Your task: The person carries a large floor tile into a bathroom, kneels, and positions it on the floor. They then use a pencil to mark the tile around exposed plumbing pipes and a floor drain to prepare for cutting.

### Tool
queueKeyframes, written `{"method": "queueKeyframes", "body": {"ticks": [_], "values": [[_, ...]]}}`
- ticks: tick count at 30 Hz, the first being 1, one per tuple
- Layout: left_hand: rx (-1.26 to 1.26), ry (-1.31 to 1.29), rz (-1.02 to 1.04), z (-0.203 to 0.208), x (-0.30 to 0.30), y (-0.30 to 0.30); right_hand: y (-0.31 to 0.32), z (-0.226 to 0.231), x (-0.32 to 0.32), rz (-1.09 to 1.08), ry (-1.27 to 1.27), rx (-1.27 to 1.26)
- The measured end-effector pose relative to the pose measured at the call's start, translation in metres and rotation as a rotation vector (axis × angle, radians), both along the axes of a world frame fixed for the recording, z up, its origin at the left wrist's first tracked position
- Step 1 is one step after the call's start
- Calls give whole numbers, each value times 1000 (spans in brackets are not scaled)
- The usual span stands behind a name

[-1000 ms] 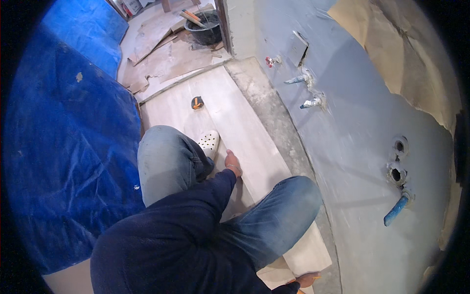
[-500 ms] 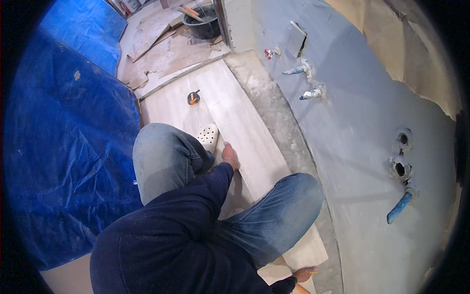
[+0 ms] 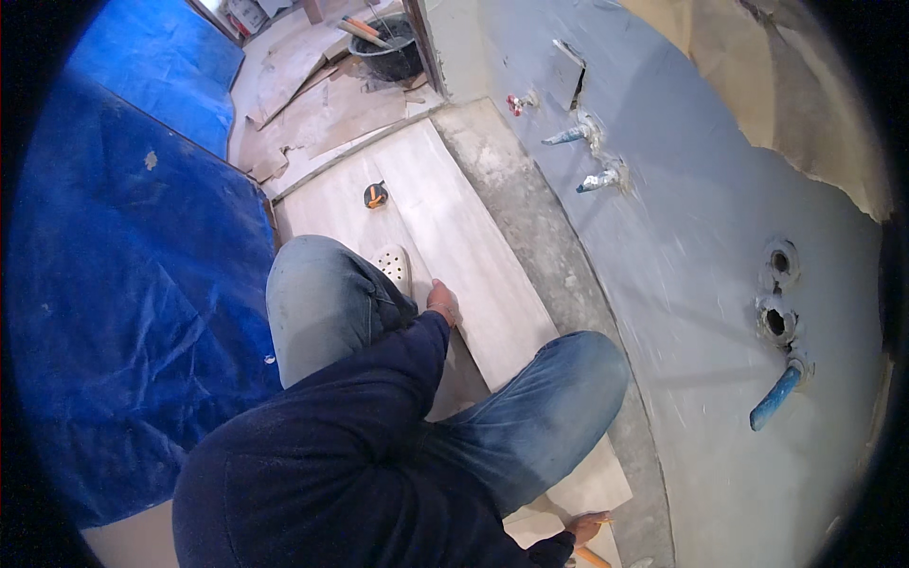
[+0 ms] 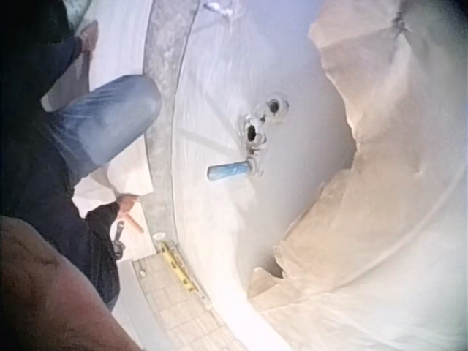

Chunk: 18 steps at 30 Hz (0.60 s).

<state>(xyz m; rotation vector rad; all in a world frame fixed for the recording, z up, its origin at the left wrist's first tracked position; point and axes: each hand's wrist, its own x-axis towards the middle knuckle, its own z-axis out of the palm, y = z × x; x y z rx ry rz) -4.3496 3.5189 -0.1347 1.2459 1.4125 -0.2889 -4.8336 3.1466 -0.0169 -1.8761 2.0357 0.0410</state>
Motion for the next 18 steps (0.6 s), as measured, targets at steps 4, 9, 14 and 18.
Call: {"method": "queueKeyframes", "body": {"ticks": [4,9,14,18], "values": [[134,49,-290,-53,8,7,-21,-29,-24,-32,4,-13],[553,-55,-1125,-47,5,9,-53,-74,-95,246,97,-56],[888,-20,-2056,-23,19,54,-46,-83,-105,695,272,-171],[876,45,-2204,9,17,43,-19,-47,-64,490,556,57]]}}
